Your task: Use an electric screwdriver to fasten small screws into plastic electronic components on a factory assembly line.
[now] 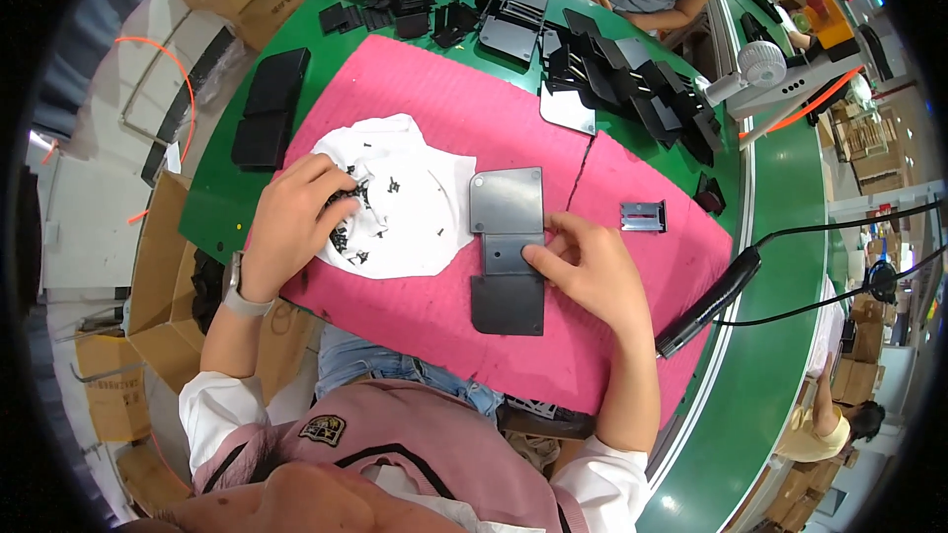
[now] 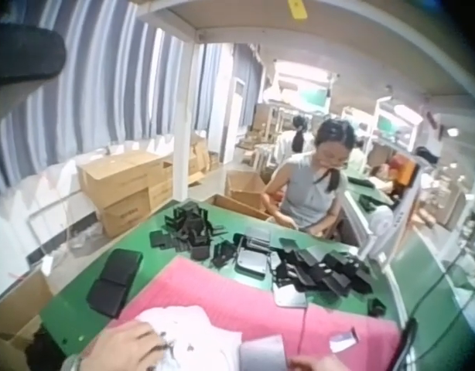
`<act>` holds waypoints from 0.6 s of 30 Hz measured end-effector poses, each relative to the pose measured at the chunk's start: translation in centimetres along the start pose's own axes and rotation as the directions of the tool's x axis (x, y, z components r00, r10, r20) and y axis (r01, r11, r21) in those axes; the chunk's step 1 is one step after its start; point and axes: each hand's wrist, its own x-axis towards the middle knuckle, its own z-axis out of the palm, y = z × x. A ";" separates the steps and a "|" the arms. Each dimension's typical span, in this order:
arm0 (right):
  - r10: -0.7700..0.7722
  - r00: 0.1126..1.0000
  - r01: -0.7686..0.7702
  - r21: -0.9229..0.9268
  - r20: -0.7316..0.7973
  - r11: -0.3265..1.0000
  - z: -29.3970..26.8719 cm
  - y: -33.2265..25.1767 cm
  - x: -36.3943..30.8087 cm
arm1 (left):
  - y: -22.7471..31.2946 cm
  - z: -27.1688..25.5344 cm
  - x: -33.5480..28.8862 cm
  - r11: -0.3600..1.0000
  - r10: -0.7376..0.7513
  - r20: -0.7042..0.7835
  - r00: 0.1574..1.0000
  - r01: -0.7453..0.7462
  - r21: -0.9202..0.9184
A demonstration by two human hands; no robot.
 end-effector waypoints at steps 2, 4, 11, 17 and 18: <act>-0.003 1.000 0.003 -0.037 0.003 0.999 0.0 -0.2 -0.3 | -0.1 0.5 0.3 1.000 -0.002 0.026 1.000 0.002 0.009; -0.006 1.000 0.007 -0.071 0.007 0.997 0.1 -0.5 -0.6 | 0.1 0.6 0.4 1.000 -0.005 0.052 0.999 0.004 0.022; -0.044 0.997 0.032 -0.165 -0.068 0.986 0.4 0.2 -1.3 | 0.0 1.3 0.1 0.994 0.007 -0.081 0.997 -0.016 -0.110; -0.163 0.978 0.134 -0.208 -0.129 0.969 0.7 1.0 -0.2 | 0.1 1.7 0.9 0.989 -0.049 -0.184 0.982 0.022 -0.147; -0.175 0.977 0.146 -0.209 -0.125 0.967 0.7 1.0 0.0 | -0.1 1.7 0.9 0.987 -0.076 -0.173 0.982 0.050 -0.152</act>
